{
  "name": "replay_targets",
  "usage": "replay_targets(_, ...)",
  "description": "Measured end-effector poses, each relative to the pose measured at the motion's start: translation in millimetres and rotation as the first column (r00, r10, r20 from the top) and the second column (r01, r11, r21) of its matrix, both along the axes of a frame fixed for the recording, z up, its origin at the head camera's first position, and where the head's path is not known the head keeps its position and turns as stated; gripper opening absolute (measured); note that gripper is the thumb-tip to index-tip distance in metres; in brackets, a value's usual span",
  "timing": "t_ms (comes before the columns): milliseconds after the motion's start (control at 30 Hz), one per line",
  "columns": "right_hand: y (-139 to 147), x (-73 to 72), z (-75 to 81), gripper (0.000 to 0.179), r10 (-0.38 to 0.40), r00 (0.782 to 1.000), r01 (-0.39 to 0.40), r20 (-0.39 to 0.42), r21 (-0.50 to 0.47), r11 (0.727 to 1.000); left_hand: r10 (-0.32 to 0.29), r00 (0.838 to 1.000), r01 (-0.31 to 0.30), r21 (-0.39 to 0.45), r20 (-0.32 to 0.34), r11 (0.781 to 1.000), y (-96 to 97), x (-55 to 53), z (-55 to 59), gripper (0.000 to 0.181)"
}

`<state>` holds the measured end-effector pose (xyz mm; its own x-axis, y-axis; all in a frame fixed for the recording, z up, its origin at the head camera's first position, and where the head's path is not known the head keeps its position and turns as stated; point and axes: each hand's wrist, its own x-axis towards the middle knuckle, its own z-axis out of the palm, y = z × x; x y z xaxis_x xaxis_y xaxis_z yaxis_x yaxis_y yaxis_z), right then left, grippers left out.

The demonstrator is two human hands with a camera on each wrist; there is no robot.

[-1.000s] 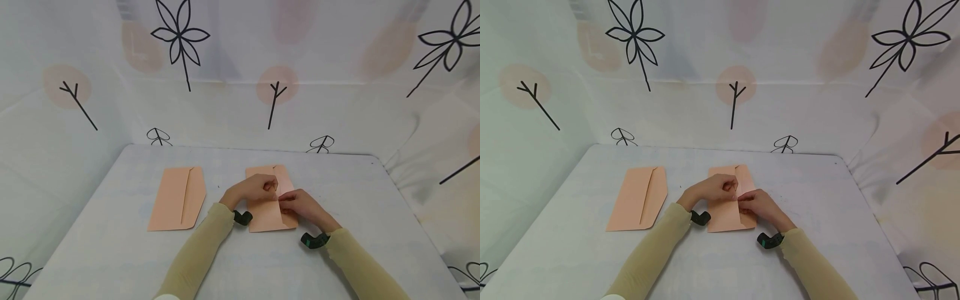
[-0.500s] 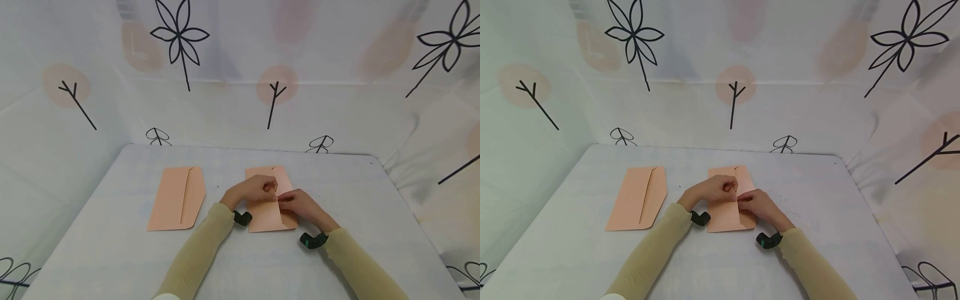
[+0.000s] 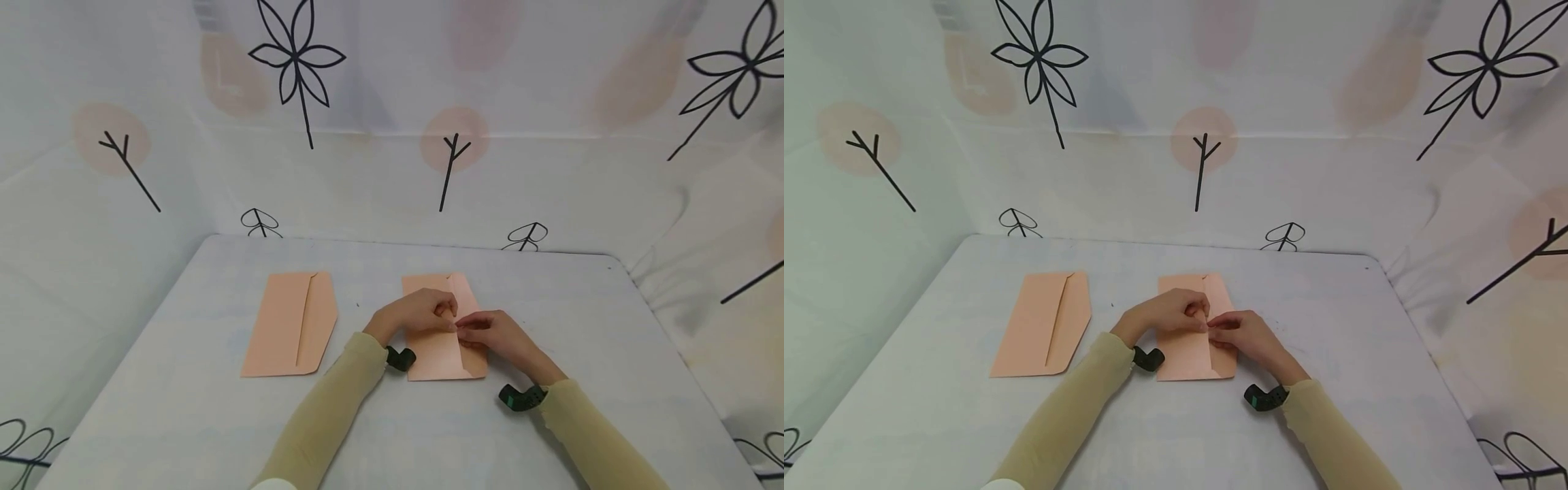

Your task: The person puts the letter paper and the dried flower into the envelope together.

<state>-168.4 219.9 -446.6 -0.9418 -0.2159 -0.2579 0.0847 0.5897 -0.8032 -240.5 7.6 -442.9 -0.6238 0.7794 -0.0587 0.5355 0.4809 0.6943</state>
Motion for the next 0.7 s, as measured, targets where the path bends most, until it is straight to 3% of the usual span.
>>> replay_targets(233, 5.4, 3.3, 1.4, 0.034, -0.001, 1.000, 0.001, 0.001, -0.067, 0.998, 0.004, 0.999, -0.006, -0.054, -0.050, 0.999, 5.1, 5.3, 0.2, 0.021)
replay_targets(700, 8.4, 8.5, 4.0, 0.033, 0.016, 0.999, -0.012, 0.027, -0.142, 0.990, 0.001, 0.999, -0.005, -0.088, -0.047, 0.996, 6.3, 6.2, 0.1, 0.023)
